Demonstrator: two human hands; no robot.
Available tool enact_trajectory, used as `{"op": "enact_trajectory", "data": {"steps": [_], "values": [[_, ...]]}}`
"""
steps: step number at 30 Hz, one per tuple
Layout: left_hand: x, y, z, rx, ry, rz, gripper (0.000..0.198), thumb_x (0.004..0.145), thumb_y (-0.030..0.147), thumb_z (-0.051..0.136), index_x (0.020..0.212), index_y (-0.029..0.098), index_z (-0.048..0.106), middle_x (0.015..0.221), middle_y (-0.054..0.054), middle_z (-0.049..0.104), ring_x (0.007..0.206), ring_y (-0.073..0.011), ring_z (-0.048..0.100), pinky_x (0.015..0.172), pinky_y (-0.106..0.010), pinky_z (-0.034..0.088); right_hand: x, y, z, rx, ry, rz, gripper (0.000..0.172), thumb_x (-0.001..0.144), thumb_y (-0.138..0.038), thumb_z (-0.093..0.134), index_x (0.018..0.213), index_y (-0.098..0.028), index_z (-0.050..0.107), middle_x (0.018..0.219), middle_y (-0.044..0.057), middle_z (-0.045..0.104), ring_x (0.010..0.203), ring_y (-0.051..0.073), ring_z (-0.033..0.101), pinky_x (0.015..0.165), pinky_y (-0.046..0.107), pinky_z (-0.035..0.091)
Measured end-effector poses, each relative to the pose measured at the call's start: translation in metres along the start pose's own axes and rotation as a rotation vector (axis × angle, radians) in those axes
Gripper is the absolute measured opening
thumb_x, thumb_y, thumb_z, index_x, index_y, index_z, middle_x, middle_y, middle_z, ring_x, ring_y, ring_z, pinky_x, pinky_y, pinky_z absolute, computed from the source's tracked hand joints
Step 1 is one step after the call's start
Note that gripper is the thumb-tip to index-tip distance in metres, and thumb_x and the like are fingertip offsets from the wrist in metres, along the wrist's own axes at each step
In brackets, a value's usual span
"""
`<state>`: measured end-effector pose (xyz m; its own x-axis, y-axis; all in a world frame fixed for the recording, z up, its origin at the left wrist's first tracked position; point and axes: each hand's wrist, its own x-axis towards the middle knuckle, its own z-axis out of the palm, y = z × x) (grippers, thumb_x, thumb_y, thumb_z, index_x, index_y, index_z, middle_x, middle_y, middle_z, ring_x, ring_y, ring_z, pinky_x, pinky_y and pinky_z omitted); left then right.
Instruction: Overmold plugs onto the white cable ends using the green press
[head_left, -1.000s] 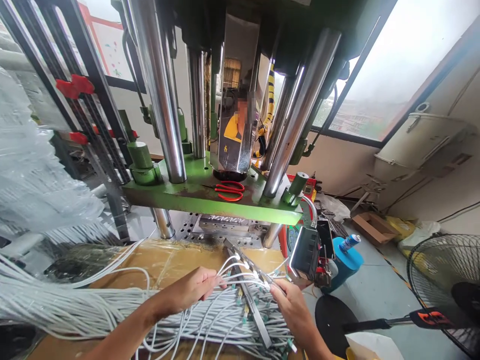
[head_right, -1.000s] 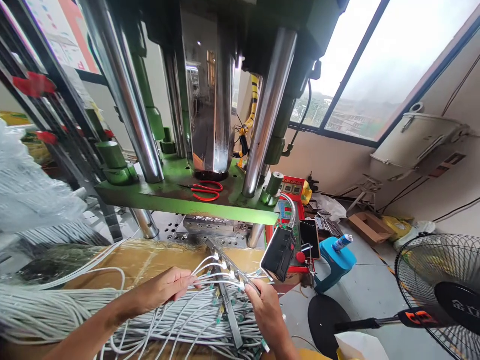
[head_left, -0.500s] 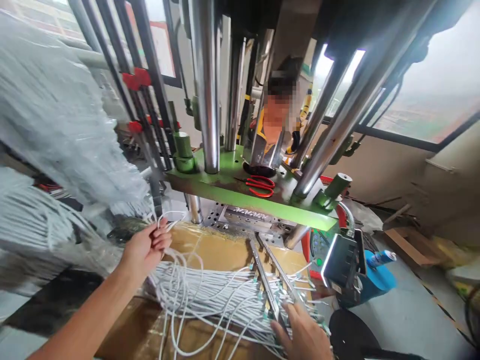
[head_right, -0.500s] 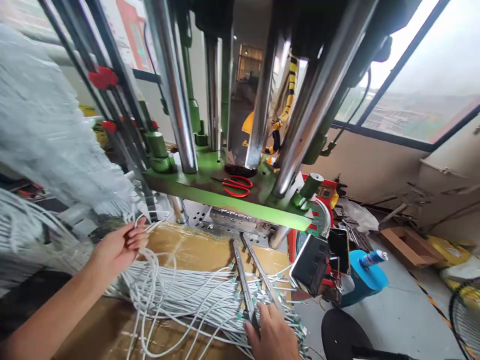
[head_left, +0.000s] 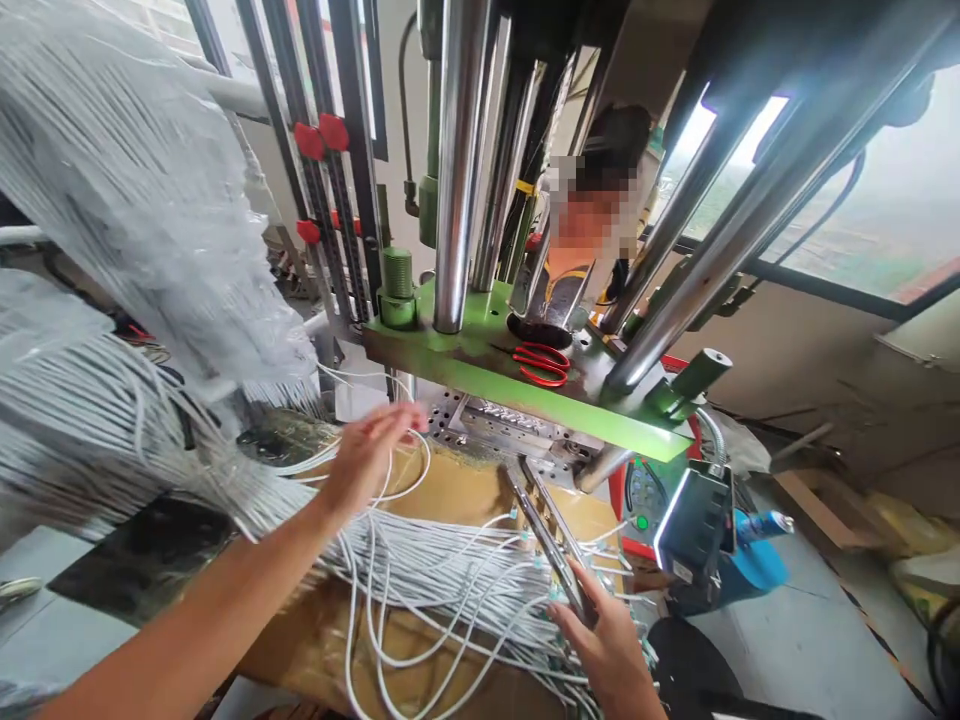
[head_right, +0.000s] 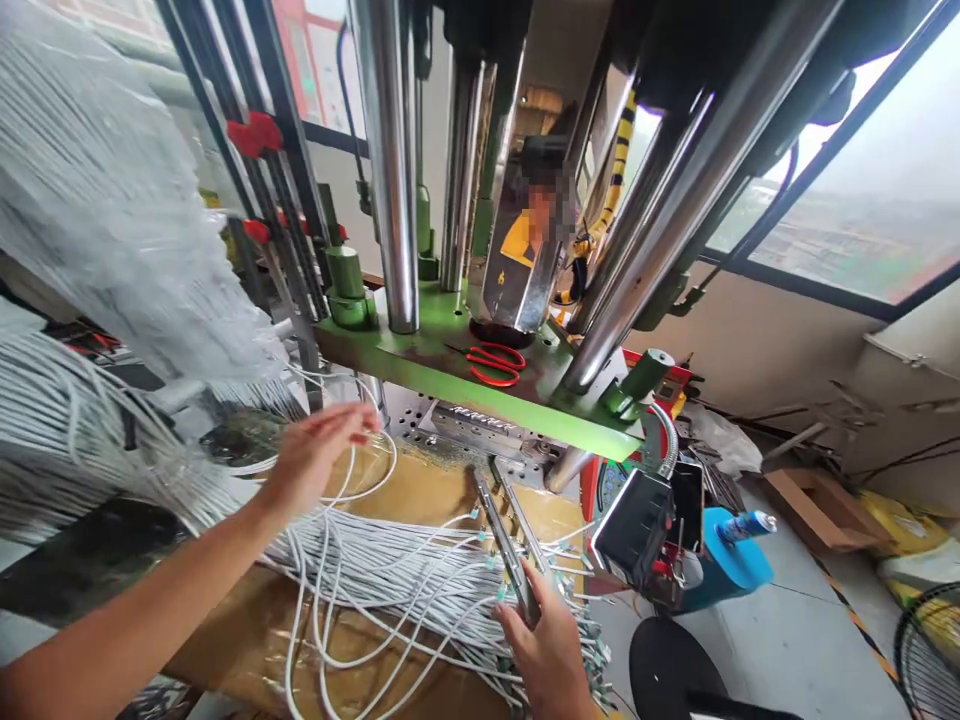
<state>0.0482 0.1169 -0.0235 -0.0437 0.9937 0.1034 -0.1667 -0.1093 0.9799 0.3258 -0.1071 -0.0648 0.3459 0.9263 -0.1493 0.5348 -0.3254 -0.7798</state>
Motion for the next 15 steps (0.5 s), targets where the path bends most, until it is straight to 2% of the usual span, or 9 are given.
{"op": "enact_trajectory", "data": {"steps": [1,2,3,4,5,7,9,12,15], "values": [[-0.017,-0.008,0.010,0.122,-0.272,-0.031,0.045,0.074,0.041,0.072,0.112,0.020,0.065,0.115,-0.010,0.066,0.095,-0.0263,0.066,0.081,-0.037,0.056,0.003,-0.004,-0.001,0.022,0.014,-0.008,0.059,0.070,-0.043,0.062,0.120,-0.012,0.063,0.123,0.012,0.064,0.116,0.030,0.057,0.097,0.036,0.047],[-0.031,-0.017,0.020,0.228,-0.481,-0.032,0.053,0.073,0.043,0.073,0.121,0.023,0.062,0.128,-0.010,0.060,0.103,-0.0283,0.064,0.086,-0.039,0.055,0.007,-0.007,-0.002,0.040,0.013,-0.019,0.059,0.069,-0.043,0.063,0.119,-0.011,0.064,0.120,0.013,0.066,0.115,0.031,0.058,0.098,0.037,0.046],[-0.041,-0.026,0.029,0.322,-0.618,-0.014,0.065,0.071,0.043,0.074,0.130,0.025,0.055,0.141,-0.010,0.049,0.113,-0.0301,0.059,0.092,-0.040,0.052,0.011,-0.010,-0.003,0.055,-0.009,-0.028,0.059,0.068,-0.042,0.064,0.118,-0.010,0.065,0.116,0.013,0.067,0.113,0.030,0.059,0.096,0.037,0.047],[-0.046,-0.034,0.037,0.406,-0.702,0.008,0.077,0.069,0.044,0.076,0.138,0.027,0.046,0.149,-0.009,0.036,0.122,-0.0309,0.052,0.097,-0.040,0.049,0.015,-0.013,-0.004,0.070,-0.039,-0.036,0.058,0.068,-0.041,0.066,0.118,-0.011,0.065,0.113,0.012,0.069,0.111,0.030,0.061,0.094,0.036,0.049],[-0.047,-0.041,0.042,0.466,-0.729,0.033,0.086,0.067,0.044,0.077,0.143,0.027,0.038,0.154,-0.008,0.026,0.129,-0.0312,0.044,0.101,-0.040,0.046,0.020,-0.017,-0.005,0.086,-0.069,-0.043,0.058,0.067,-0.040,0.067,0.117,-0.012,0.065,0.109,0.011,0.071,0.108,0.029,0.062,0.092,0.035,0.050],[-0.042,-0.051,0.047,0.543,-0.731,0.066,0.090,0.067,0.043,0.077,0.144,0.025,0.035,0.156,-0.008,0.019,0.136,-0.0302,0.034,0.105,-0.038,0.043,0.027,-0.026,-0.008,0.115,-0.123,-0.057,0.056,0.066,-0.039,0.068,0.116,-0.014,0.067,0.101,0.009,0.073,0.102,0.028,0.064,0.086,0.033,0.053],[-0.032,-0.054,0.045,0.588,-0.712,0.112,0.079,0.069,0.042,0.075,0.139,0.025,0.044,0.155,-0.008,0.023,0.136,-0.0285,0.035,0.106,-0.038,0.042,0.036,-0.036,-0.012,0.139,-0.154,-0.072,0.056,0.066,-0.041,0.069,0.115,-0.014,0.067,0.098,0.008,0.073,0.094,0.027,0.066,0.080,0.033,0.054],[-0.013,-0.055,0.043,0.639,-0.604,0.238,0.063,0.070,0.039,0.075,0.129,0.025,0.056,0.149,-0.008,0.035,0.131,-0.0280,0.042,0.110,-0.041,0.037,0.058,-0.047,-0.017,0.089,-0.168,-0.115,0.055,0.069,-0.042,0.068,0.117,-0.015,0.066,0.095,0.007,0.073,0.080,0.024,0.067,0.074,0.034,0.055],[0.010,-0.060,0.054,0.687,-0.431,0.326,0.058,0.067,0.033,0.078,0.121,0.023,0.061,0.141,-0.009,0.045,0.127,-0.0270,0.046,0.109,-0.040,0.037,0.096,-0.050,-0.017,-0.083,-0.057,-0.265,0.052,0.076,-0.042,0.064,0.120,-0.016,0.064,0.101,0.009,0.071,0.087,0.025,0.066,0.080,0.036,0.053]]}}
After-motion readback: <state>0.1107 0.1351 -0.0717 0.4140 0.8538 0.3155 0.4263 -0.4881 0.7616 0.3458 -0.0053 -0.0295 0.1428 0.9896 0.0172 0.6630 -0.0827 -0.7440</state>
